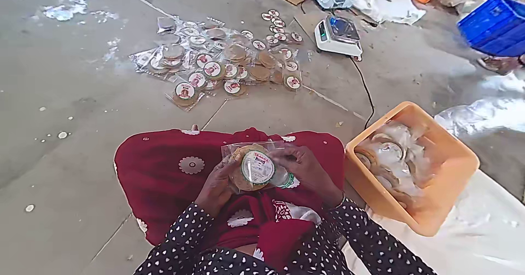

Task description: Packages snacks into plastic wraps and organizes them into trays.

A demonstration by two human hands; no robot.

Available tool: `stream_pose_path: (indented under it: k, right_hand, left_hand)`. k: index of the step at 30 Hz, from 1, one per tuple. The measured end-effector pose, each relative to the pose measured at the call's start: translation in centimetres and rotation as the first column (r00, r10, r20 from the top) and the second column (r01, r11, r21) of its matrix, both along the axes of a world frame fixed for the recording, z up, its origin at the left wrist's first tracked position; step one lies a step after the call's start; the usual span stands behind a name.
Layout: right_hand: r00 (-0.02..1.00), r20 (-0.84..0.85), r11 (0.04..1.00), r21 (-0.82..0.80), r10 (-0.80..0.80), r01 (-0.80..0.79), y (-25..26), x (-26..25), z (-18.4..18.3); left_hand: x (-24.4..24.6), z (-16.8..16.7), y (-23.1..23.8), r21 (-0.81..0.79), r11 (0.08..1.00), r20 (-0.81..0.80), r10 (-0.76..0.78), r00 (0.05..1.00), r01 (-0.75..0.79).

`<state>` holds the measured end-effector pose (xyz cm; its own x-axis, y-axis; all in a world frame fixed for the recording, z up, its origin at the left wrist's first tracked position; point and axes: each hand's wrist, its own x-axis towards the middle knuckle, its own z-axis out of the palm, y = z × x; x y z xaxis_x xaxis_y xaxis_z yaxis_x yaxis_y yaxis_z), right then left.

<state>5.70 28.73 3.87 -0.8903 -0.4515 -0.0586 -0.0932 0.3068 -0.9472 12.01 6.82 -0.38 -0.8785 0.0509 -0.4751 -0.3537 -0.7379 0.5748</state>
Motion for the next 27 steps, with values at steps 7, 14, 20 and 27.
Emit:
stream_pose_path:
  k: [7, 14, 20, 27]
  right_hand:
    - [0.985, -0.125, 0.992, -0.053, -0.119, 0.114, 0.5, 0.6, 0.4]
    - [0.935, 0.231, 0.876, -0.345, -0.268, 0.336, -0.6, 3.1, -1.6]
    - [0.704, -0.35, 0.783, -0.195, -0.618, 0.59, 11.1, -1.7, 1.2]
    - [0.582, -0.603, 0.205, 0.578, -0.545, 0.79, 36.3, -6.7, -0.7]
  left_hand:
    - [0.6, 0.5, 0.3, -0.186, 0.982, 0.068, -0.027, 0.997, 0.04]
    - [-0.1, -0.3, 2.9, -0.179, 0.979, -0.027, -0.103, 0.994, 0.096]
    - [-2.0, -1.0, 4.4, -0.045, 0.951, -0.163, -0.31, 0.937, 0.306]
    - [-4.2, -0.9, 0.9, -0.237, 0.966, -0.04, -0.119, 0.992, 0.106]
